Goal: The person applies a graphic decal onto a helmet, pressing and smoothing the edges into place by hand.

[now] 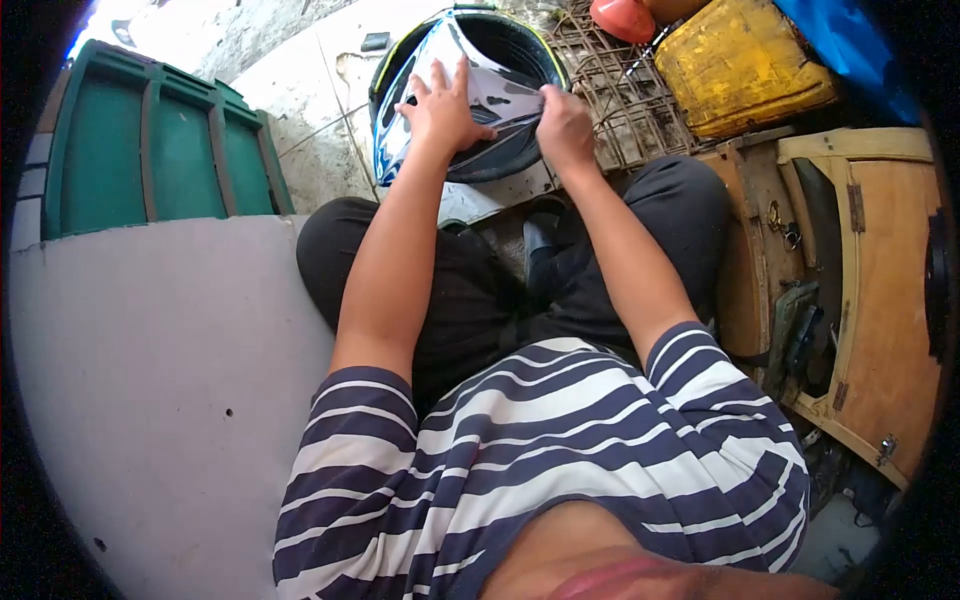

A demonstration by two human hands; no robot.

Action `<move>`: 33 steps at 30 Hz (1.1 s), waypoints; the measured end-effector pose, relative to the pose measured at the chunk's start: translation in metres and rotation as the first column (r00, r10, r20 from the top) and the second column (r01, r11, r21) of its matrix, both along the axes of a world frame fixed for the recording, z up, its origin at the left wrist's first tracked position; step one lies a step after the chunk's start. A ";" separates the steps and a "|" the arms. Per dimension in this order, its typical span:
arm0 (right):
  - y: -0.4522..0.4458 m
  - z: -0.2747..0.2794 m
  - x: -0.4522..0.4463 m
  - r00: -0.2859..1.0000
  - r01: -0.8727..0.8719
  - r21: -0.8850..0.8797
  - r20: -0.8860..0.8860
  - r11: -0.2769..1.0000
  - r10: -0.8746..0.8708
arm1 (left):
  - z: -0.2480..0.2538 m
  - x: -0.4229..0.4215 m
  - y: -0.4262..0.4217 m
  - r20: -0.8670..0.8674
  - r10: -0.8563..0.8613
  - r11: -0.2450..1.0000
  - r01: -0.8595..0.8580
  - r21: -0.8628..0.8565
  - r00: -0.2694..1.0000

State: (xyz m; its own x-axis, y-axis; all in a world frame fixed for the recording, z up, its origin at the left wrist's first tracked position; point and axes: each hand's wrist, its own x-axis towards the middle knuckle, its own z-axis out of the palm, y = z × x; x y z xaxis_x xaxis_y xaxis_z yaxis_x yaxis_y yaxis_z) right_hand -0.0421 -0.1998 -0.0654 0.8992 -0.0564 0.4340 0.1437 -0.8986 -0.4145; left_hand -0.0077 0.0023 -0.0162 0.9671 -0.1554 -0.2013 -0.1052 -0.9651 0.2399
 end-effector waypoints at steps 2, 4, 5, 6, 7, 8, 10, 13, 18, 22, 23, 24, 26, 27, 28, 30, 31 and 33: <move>0.009 -0.007 -0.008 0.989 -0.119 -0.018 0.090 0.993 0.120 | 0.005 0.005 -0.004 0.007 -0.001 1.000 0.001 0.015 1.000; 0.001 -0.001 -0.006 0.991 -0.115 0.024 0.074 0.993 0.113 | 0.002 0.005 -0.004 0.000 -0.002 1.000 0.002 0.014 1.000; -0.005 0.002 -0.002 0.997 -0.064 0.064 0.040 0.996 0.061 | 0.000 0.005 -0.003 0.022 -0.002 1.000 0.002 0.001 1.000; -0.007 0.004 0.002 1.000 -0.016 0.107 -0.001 0.994 0.016 | -0.001 0.003 -0.004 0.023 -0.007 1.000 0.008 -0.004 1.000; -0.009 0.006 0.005 0.998 0.070 0.111 -0.014 0.991 -0.068 | 0.000 0.003 -0.004 0.023 -0.007 1.000 0.007 -0.006 1.000; -0.008 0.005 0.007 0.998 0.064 0.105 0.007 0.992 -0.066 | 0.000 0.002 -0.003 0.024 -0.004 1.000 0.004 -0.006 1.000; 0.002 0.001 0.000 0.997 -0.072 0.065 0.027 0.995 0.070 | 0.000 0.004 -0.001 0.021 -0.001 1.000 0.001 -0.004 1.000; 0.005 0.002 -0.006 0.988 -0.137 0.040 0.070 0.990 0.134 | 0.004 0.005 -0.004 0.008 -0.004 1.000 0.003 0.009 1.000; -0.002 0.002 0.002 0.999 -0.007 0.059 0.033 0.998 0.005 | 0.000 0.002 -0.002 0.002 0.000 1.000 0.000 0.015 1.000; 0.003 0.006 -0.004 0.991 -0.098 0.045 0.092 0.994 0.094 | 0.003 0.007 -0.005 -0.005 -0.006 1.000 0.006 -0.007 1.000; -0.003 0.012 -0.001 0.999 -0.026 0.084 0.040 0.996 0.023 | 0.002 0.007 -0.004 -0.004 -0.007 1.000 0.007 -0.023 1.000; -0.005 0.017 0.002 0.999 0.045 0.122 -0.020 0.991 -0.043 | 0.001 0.005 -0.002 -0.006 -0.004 0.999 0.004 -0.035 1.000; -0.009 0.002 0.009 0.996 0.073 0.092 0.035 0.993 -0.076 | 0.001 0.004 -0.001 0.008 -0.007 1.000 0.008 -0.028 1.000; -0.003 0.001 0.003 1.000 -0.005 0.064 0.015 0.998 0.004 | 0.001 0.003 -0.001 0.005 -0.005 1.000 0.005 -0.007 1.000; 0.003 0.002 -0.001 0.997 -0.081 0.031 0.000 0.996 0.081 | 0.001 0.004 -0.003 0.008 -0.005 1.000 0.005 0.008 1.000; 0.006 -0.003 -0.005 0.977 -0.180 0.054 0.125 0.982 0.173 | 0.002 0.005 -0.003 0.013 -0.006 1.000 0.006 -0.005 1.000; 0.002 0.001 -0.003 0.994 -0.095 0.064 0.053 0.993 0.091 | 0.001 0.005 -0.002 0.011 -0.008 1.000 0.008 -0.010 1.000; -0.006 0.011 0.004 0.999 0.037 0.157 -0.037 0.987 -0.032 | 0.000 0.005 -0.003 0.017 -0.014 1.000 0.014 -0.026 1.000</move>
State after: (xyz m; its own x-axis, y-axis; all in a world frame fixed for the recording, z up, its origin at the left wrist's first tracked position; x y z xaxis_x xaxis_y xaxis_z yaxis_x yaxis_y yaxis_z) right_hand -0.0378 -0.2057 -0.0543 0.9097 -0.1527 0.3861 0.0970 -0.8260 -0.5552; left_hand -0.0030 -0.0009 -0.0159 0.9681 -0.1739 -0.1802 -0.1229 -0.9569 0.2633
